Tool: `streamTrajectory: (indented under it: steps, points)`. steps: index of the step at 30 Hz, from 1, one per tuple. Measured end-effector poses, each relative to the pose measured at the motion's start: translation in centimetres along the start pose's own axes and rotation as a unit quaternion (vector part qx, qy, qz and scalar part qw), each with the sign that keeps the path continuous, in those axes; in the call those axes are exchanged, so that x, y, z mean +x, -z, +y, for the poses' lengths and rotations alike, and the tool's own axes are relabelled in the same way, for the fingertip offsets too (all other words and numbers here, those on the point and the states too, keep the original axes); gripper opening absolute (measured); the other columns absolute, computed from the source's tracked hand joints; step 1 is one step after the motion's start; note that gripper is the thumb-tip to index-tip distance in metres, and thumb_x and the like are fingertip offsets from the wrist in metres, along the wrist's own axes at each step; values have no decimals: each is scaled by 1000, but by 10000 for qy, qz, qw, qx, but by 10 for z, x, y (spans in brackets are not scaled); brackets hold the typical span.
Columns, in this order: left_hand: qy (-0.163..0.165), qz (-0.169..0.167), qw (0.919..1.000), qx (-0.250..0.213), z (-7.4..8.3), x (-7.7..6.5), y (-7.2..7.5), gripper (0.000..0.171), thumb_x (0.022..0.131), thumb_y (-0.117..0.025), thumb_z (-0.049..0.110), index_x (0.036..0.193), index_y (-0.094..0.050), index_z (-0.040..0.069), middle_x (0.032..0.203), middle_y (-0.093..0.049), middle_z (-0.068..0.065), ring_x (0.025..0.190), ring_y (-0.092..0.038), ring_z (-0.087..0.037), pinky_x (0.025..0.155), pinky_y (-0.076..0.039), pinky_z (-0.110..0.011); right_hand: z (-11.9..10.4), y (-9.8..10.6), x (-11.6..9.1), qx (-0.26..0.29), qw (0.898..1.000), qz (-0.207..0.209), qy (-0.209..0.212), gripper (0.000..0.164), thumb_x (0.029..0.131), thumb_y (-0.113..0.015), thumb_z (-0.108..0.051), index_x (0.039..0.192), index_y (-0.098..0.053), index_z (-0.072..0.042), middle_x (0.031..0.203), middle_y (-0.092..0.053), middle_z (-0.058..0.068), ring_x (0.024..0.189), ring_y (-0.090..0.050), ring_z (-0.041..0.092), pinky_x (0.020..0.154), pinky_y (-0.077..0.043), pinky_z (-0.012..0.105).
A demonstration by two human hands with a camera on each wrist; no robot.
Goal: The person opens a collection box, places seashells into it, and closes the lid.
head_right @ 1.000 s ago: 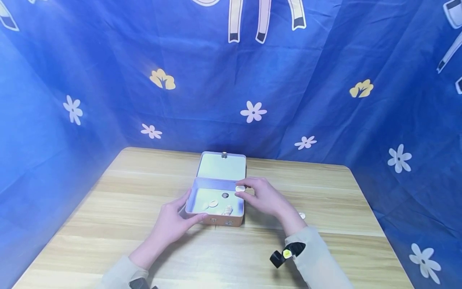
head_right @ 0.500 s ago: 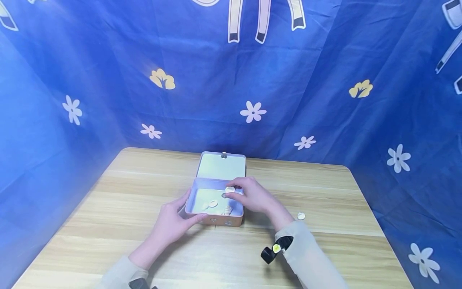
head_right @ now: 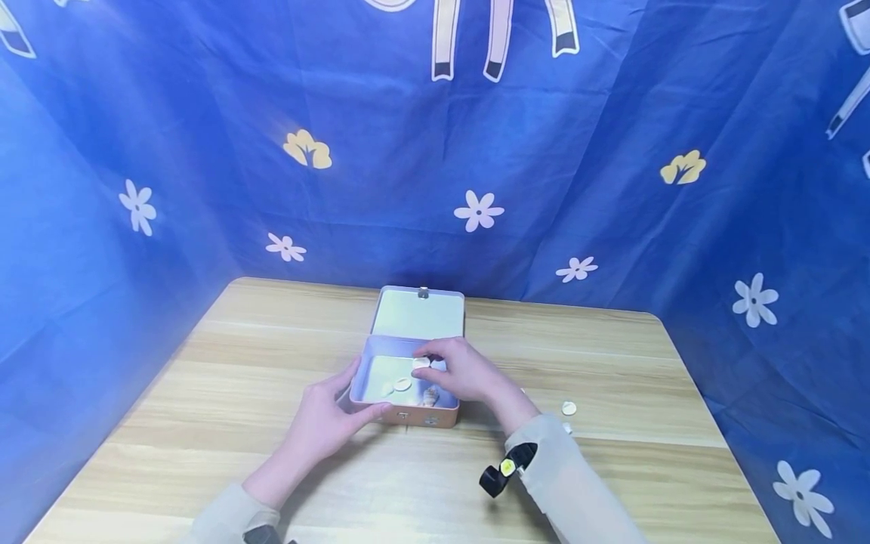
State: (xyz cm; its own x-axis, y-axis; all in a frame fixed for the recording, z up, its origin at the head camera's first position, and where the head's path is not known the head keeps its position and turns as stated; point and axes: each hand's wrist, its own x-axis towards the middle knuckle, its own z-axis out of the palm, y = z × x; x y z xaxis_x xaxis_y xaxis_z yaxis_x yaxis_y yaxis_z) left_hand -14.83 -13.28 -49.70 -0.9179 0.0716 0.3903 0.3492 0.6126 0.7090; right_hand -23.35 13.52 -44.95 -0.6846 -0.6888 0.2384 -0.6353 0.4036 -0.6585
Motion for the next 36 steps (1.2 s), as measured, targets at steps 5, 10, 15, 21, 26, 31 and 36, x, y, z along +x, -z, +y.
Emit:
streamTrajectory:
  steps: [5, 10, 15, 21, 26, 31, 36]
  points:
    - [-29, 27, 10000, 51, -1, -1, -1, 106, 76, -90, 63, 148, -56, -6, 141, -62, -20, 124, -65, -25, 101, -57, -48, 2, -5, 3, 76, 10000, -42, -38, 29, 98, -79, -16, 121, -76, 0, 112, -76, 1, 101, -67, 16, 95, -59, 48]
    - [-18, 23, 10000, 49, 0, -1, 0, 106, 75, -91, 62, 148, -56, -7, 141, -62, -20, 123, -65, -25, 101, -57, -47, 4, -8, 5, 46, 9998, -107, -129, 28, 98, -79, -17, 121, -77, -1, 110, -76, -1, 99, -66, 14, 93, -59, 46]
    - [7, 10, 10000, 26, 1, -1, 0, 106, 75, -91, 62, 148, -55, -6, 141, -61, -20, 114, -69, -24, 95, -60, -45, 3, -9, 7, 45, 9998, -136, -119, 29, 98, -80, -18, 120, -77, 0, 109, -76, 1, 98, -67, 15, 92, -59, 48]
    - [94, -20, 9999, 40, 3, -1, 1, 107, 75, -90, 65, 150, -55, -4, 142, -61, -19, 112, -68, -21, 96, -59, -44, 3, -10, 9, 50, 9994, -264, -232, 28, 98, -79, -16, 120, -76, 1, 112, -77, 9, 105, -71, 24, 97, -58, 46]
    - [156, -60, 9998, 48, 1, -1, 0, 109, 75, -89, 67, 150, -55, -3, 143, -60, -18, 112, -69, -22, 97, -59, -42, 3, -7, 7, -9, 9996, -236, -140, 28, 99, -78, -16, 121, -75, 2, 115, -77, 14, 111, -71, 31, 101, -56, 44]
    - [199, -82, 9997, 61, -1, 0, -1, 109, 74, -89, 67, 150, -55, -3, 143, -60, -18, 131, -61, -28, 108, -52, -45, 1, 0, 0, -48, 10000, 64, 9, 27, 98, -79, -16, 121, -76, -2, 115, -76, 14, 110, -71, 34, 100, -57, 45]
    - [215, -100, 9997, 41, -1, -1, -1, 109, 75, -89, 67, 150, -55, -3, 143, -60, -17, 133, -58, -29, 110, -49, -44, -2, 13, -14, -42, 9990, 424, -120, 27, 97, -81, -16, 123, -78, -10, 117, -77, 3, 112, -71, 30, 100, -57, 44]
